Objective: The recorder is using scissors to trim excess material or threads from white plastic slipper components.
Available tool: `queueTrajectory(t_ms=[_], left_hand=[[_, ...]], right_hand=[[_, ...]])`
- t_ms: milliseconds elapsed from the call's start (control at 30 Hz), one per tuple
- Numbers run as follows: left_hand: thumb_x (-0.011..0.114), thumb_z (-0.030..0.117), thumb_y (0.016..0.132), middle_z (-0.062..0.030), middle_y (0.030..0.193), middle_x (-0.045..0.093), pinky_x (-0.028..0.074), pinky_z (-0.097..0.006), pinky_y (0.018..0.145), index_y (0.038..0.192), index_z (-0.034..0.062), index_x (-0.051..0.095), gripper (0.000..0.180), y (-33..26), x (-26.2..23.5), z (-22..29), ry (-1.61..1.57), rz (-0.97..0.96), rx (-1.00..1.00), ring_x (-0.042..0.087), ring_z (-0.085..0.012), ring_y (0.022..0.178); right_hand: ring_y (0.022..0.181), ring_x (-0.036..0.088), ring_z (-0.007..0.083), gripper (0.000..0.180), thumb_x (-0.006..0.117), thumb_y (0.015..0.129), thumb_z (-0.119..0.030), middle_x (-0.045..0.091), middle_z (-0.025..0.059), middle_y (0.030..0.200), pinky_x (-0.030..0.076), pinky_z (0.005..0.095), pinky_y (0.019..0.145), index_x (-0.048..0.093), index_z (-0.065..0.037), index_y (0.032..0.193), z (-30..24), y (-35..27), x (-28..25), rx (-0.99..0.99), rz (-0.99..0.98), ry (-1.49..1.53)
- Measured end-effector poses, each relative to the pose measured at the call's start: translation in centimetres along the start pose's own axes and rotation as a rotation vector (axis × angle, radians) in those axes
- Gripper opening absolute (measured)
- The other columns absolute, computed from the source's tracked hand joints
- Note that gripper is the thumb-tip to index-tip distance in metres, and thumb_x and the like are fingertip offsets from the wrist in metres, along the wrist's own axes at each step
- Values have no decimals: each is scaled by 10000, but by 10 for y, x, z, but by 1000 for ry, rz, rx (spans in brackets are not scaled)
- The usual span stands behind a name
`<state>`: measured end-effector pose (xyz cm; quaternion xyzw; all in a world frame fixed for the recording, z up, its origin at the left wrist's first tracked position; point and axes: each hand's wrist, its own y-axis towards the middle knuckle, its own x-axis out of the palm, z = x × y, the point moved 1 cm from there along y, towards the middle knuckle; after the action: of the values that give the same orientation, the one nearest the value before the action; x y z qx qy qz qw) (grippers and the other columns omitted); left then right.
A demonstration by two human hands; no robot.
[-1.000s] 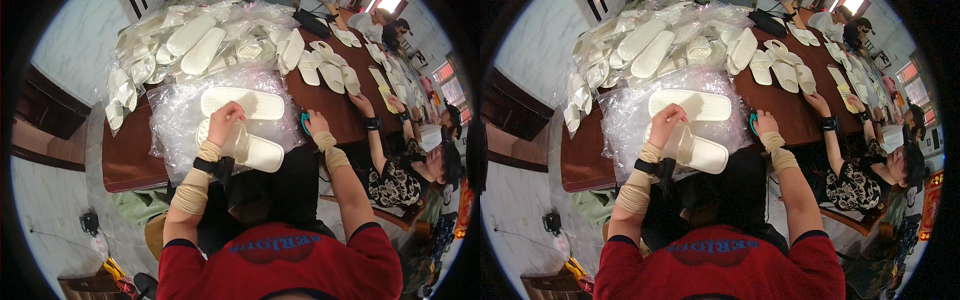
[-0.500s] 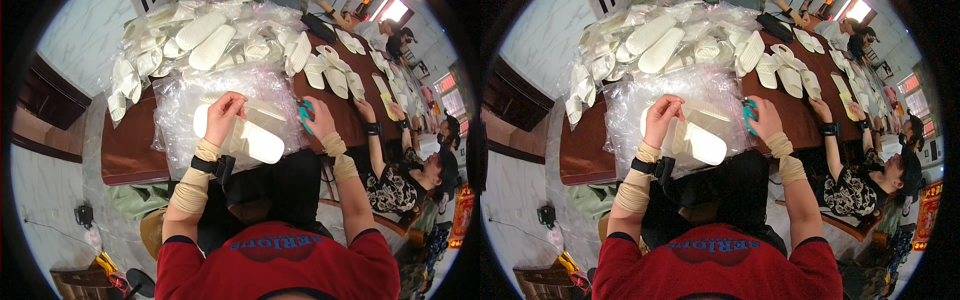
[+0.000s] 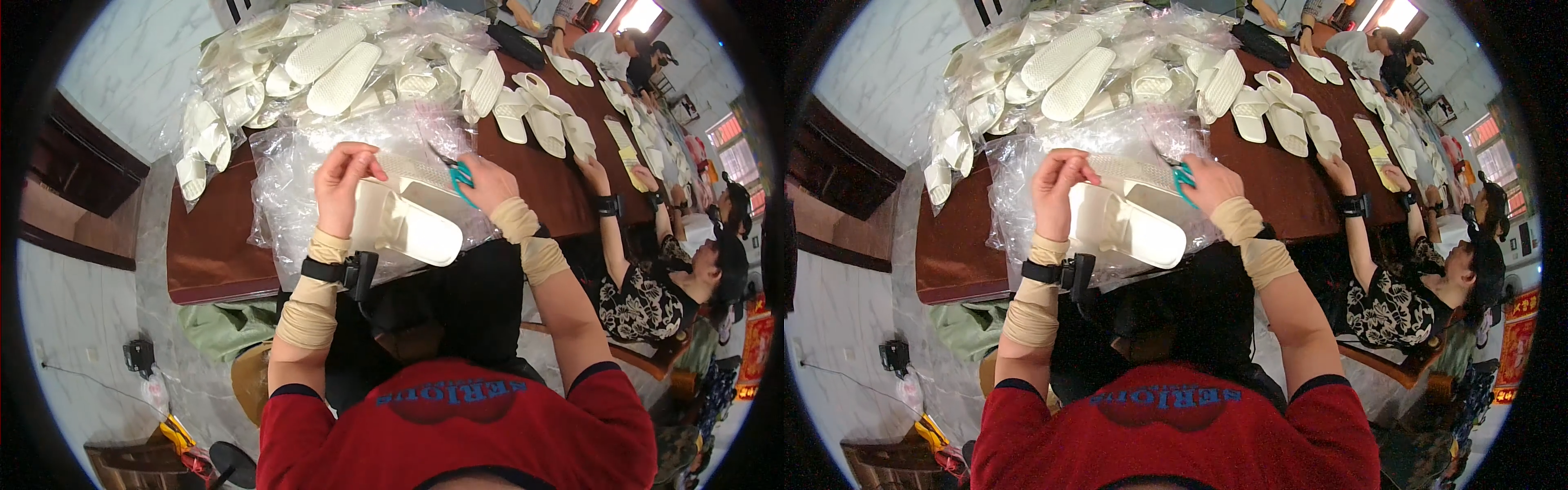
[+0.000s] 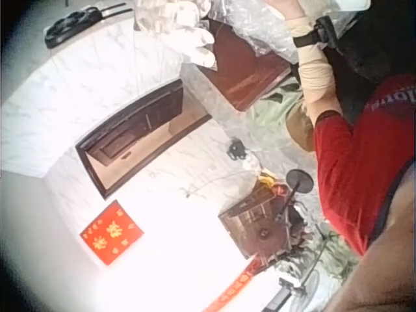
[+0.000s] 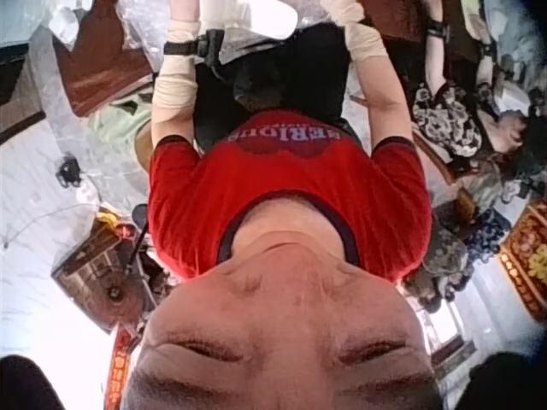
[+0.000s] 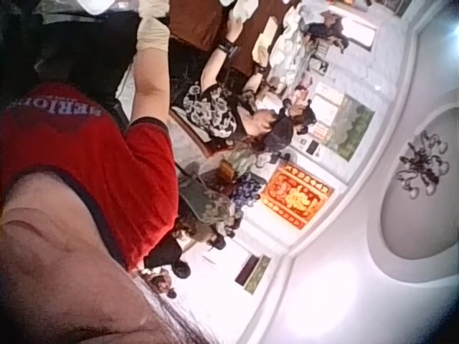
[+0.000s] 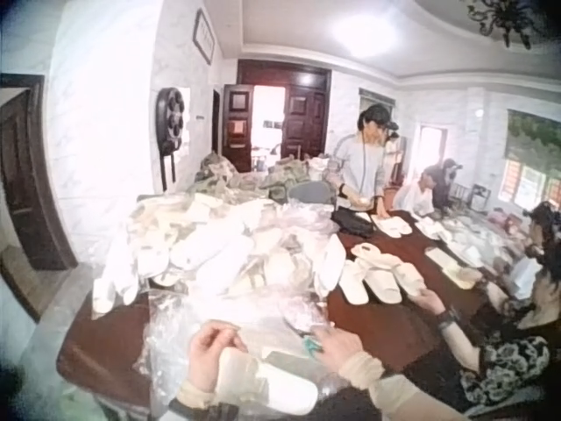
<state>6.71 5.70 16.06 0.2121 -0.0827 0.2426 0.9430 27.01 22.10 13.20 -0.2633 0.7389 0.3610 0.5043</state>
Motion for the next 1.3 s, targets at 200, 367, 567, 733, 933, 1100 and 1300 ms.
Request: queueTrajectory(t_ms=[200, 367, 567, 733, 933, 1100, 1300], left_hand=[[527, 118, 944, -46, 762, 592, 487, -261, 643, 986, 1, 590, 140, 0, -23, 23, 20, 190, 72, 590, -132, 680], [519, 125, 950, -47, 771, 581, 493, -276, 658, 991, 4, 584, 143, -6, -16, 34, 36, 144, 86, 580, -137, 680], [504, 135, 961, -40, 769, 574, 509, -305, 701, 989, 15, 575, 143, -27, -18, 26, 84, 154, 14, 574, -136, 688], [525, 131, 945, -49, 752, 588, 521, -329, 734, 978, 9, 579, 137, -48, -19, 16, 46, 218, -19, 599, -147, 682], [468, 112, 962, -43, 719, 547, 516, -355, 699, 1005, 38, 540, 112, -69, -11, 63, -129, 241, 151, 528, -136, 631], [515, 178, 957, 8, 826, 497, 453, -267, 707, 1074, 60, 537, 167, -117, -83, 113, -188, 513, 326, 450, -92, 699], [521, 208, 961, 0, 887, 508, 455, -312, 803, 1143, 39, 529, 249, -229, -211, 122, 146, 1008, 294, 491, -101, 815]], right_hand=[[958, 558, 334, 499, 686, 758, -345, 579, 137, 995, 455, 429, 807, 498, -117, 1160, 15, -18, 6, 73, -32, 84], [1032, 516, 341, 579, 737, 688, -242, 550, 141, 1075, 424, 433, 866, 475, -101, 1185, -18, 0, 24, -120, -35, -8], [725, 612, 323, 414, 654, 750, -204, 618, 119, 781, 483, 425, 596, 496, -148, 1128, -6, 30, 39, -140, 176, 7], [736, 632, 359, 358, 660, 740, -180, 643, 153, 772, 486, 455, 645, 522, -151, 1070, 8, 47, 28, 124, 237, 267], [838, 617, 391, 375, 663, 765, -175, 645, 180, 868, 482, 439, 710, 518, -153, 1110, 31, 46, 39, 347, 13, 613], [891, 603, 400, 403, 627, 787, -196, 635, 197, 939, 472, 488, 745, 477, -151, 1158, 52, 39, 60, 233, 141, 237], [843, 636, 368, 290, 603, 802, -215, 651, 185, 945, 502, 471, 707, 553, -96, 1062, 109, 5, 50, 268, -82, -244]])
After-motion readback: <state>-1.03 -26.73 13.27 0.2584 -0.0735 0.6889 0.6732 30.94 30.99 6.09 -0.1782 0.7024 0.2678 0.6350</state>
